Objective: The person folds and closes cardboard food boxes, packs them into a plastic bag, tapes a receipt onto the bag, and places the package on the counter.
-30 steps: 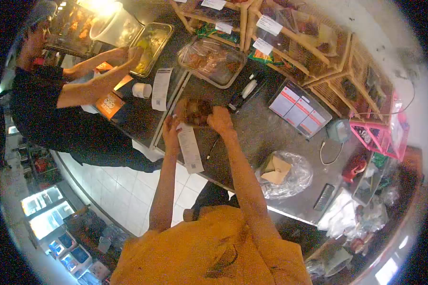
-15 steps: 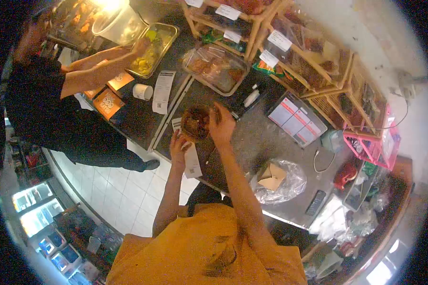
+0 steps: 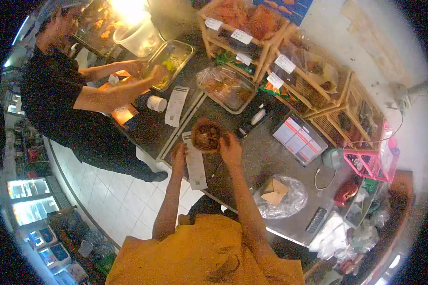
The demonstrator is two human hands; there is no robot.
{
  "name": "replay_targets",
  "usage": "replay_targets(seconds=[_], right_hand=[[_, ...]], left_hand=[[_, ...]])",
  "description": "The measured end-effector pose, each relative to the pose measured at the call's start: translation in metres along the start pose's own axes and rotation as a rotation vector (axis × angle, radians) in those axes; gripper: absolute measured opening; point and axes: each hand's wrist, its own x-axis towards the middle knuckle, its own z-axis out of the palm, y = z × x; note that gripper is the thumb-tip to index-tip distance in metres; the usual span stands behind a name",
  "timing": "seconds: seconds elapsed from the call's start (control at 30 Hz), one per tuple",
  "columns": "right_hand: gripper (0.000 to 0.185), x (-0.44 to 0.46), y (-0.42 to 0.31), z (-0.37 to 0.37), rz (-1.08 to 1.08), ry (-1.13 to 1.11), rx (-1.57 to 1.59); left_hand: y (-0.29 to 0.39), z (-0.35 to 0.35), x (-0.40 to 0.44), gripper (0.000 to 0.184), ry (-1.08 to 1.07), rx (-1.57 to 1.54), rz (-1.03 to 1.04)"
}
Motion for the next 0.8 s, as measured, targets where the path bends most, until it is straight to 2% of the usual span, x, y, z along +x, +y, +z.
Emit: replay_targets(seconds=[0.1, 0.13, 0.17, 0.2, 0.23, 0.3, 0.37, 0.47, 0.57, 0.6, 0.7, 0.73, 0.77, 0.8], right_hand=[[0.033, -0.020, -0.010, -0.049, 0.043, -0.159, -0.011], [0.031, -0.029, -0.009, -0.062, 0.119, -0.222, 0.027], [0.030, -0.040, -0.006, -0.074, 0.201, -0.285, 0.063], [0.028, -0.050, -0.001, -0.084, 0.290, -0.347, 0.097], [0.027, -0.054, 0.005, -0.091, 0.251, -0.355, 0.105], [0.026, -0.078, 0.021, -0.105, 0.224, -0.376, 0.110], [0.025, -0.081, 0.010, -0.123, 0.320, -0.359, 0.145], [0.025, -0.068, 0.026, -0.130, 0.307, -0.235, 0.104], [0.024, -0.051, 0.018, -0.139, 0.270, -0.192, 0.006], [0.023, -0.047, 0.017, -0.141, 0.240, -0.167, 0.025], [0.023, -0.038, 0.006, -0.149, 0.230, -0.142, -0.062], [0.024, -0.028, 0.001, -0.146, 0.227, -0.148, -0.107], [0.023, -0.021, 0.006, -0.140, 0.246, -0.226, -0.185], [0.023, -0.018, 0.019, -0.131, 0.247, -0.296, -0.254]], left_hand=[[0.004, -0.028, -0.010, 0.038, 0.120, 0.075, 0.100], [-0.008, -0.043, -0.006, 0.036, 0.153, -0.005, 0.101], [-0.018, -0.055, -0.003, 0.033, 0.226, 0.187, 0.295], [-0.029, -0.071, -0.002, 0.033, 0.230, 0.188, 0.367], [-0.029, -0.081, -0.007, 0.032, 0.232, 0.192, 0.432], [-0.018, -0.091, -0.017, 0.032, 0.442, 0.565, 0.388], [-0.042, -0.114, 0.002, 0.034, 0.407, 0.502, 0.443], [-0.022, -0.098, -0.002, 0.036, 0.407, 0.871, 0.662], [-0.009, -0.077, 0.007, 0.036, 0.284, 0.705, 0.706], [-0.022, -0.079, 0.019, 0.040, 0.342, 0.856, 0.596], [-0.017, -0.069, 0.028, 0.043, 0.366, 1.105, 0.614], [-0.023, -0.066, 0.030, 0.042, 0.429, 1.180, 0.550], [-0.024, -0.062, 0.028, 0.040, 0.453, 1.219, 0.606], [-0.081, -0.094, 0.063, 0.044, 0.572, 1.344, 0.593]])
